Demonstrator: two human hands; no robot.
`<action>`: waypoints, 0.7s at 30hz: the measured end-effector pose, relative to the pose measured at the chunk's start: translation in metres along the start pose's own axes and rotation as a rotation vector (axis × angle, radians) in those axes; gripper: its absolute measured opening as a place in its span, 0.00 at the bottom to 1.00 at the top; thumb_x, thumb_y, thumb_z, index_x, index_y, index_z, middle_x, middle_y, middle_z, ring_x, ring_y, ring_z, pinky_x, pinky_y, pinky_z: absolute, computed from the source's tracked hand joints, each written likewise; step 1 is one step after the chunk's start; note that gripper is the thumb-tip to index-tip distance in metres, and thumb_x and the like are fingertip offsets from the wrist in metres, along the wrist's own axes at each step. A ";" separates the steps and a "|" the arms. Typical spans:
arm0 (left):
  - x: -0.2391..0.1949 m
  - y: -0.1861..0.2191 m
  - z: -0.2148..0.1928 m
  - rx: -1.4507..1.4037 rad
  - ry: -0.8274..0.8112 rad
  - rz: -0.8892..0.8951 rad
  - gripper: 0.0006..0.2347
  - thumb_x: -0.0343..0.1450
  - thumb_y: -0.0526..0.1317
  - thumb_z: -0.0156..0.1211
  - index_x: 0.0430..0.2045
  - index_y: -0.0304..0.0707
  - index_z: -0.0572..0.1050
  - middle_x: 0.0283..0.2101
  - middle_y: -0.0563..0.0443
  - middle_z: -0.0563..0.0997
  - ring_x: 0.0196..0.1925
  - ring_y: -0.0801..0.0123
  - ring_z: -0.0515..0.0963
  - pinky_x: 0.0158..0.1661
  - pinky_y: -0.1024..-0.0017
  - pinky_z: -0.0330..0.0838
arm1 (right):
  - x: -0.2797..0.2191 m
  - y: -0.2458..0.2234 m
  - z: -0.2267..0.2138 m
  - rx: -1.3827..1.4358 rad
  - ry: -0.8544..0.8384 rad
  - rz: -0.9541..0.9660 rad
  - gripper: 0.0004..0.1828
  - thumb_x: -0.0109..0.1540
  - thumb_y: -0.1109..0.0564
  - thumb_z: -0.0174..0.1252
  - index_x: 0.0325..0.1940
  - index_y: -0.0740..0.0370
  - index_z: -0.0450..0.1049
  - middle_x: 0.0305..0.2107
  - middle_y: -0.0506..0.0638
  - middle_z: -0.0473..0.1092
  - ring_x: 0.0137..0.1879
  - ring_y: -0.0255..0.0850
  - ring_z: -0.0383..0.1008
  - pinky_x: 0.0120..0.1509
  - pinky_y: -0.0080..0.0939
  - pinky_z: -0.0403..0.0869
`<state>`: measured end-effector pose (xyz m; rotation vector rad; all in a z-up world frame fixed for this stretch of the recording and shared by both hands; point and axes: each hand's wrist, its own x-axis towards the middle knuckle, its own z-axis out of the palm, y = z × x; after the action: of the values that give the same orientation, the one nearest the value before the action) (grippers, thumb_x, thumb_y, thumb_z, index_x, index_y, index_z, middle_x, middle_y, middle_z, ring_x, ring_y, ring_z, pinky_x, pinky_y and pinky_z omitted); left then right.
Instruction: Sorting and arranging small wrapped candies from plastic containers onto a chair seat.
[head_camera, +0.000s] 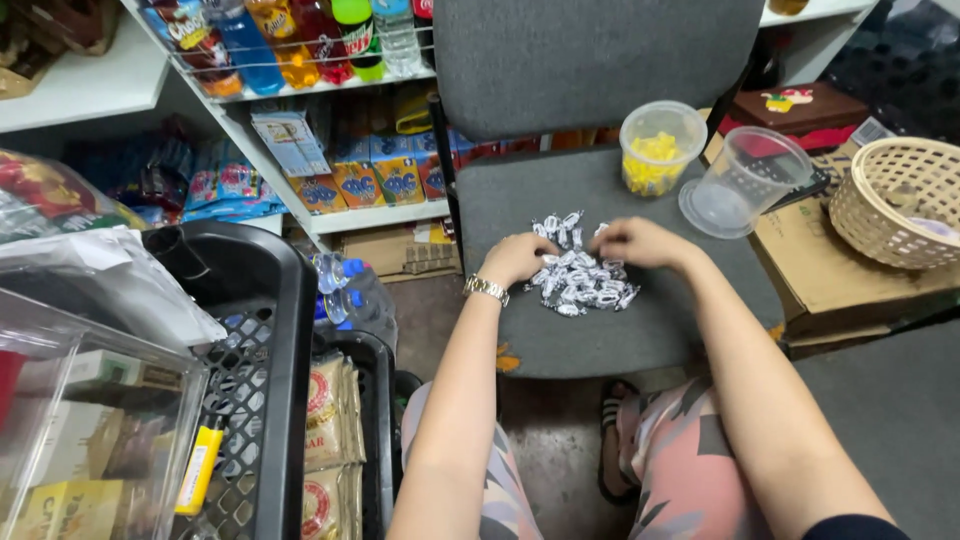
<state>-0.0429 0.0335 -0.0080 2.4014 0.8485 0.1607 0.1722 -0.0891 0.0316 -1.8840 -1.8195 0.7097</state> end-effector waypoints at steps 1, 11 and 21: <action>0.007 -0.007 0.006 -0.001 -0.005 -0.001 0.13 0.71 0.37 0.55 0.46 0.54 0.82 0.53 0.47 0.83 0.59 0.44 0.79 0.57 0.49 0.72 | 0.012 0.018 0.006 0.003 -0.002 0.004 0.16 0.59 0.56 0.61 0.50 0.60 0.83 0.43 0.69 0.78 0.53 0.67 0.77 0.60 0.64 0.73; 0.047 -0.023 0.049 -0.102 0.221 0.054 0.19 0.79 0.47 0.37 0.60 0.47 0.73 0.63 0.46 0.75 0.68 0.51 0.71 0.68 0.55 0.62 | 0.051 0.031 0.055 0.242 0.213 -0.027 0.24 0.75 0.42 0.41 0.60 0.55 0.77 0.59 0.54 0.72 0.70 0.52 0.66 0.76 0.53 0.60; 0.020 0.003 0.033 -0.186 -0.097 0.137 0.19 0.75 0.35 0.43 0.59 0.38 0.75 0.60 0.35 0.78 0.64 0.39 0.74 0.64 0.50 0.66 | 0.018 0.025 0.026 0.307 -0.069 -0.065 0.15 0.66 0.55 0.52 0.45 0.61 0.84 0.51 0.58 0.76 0.63 0.53 0.72 0.72 0.57 0.64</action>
<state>-0.0157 0.0276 -0.0346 2.2723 0.5975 0.1673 0.1755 -0.0732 -0.0049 -1.6127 -1.6911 0.9799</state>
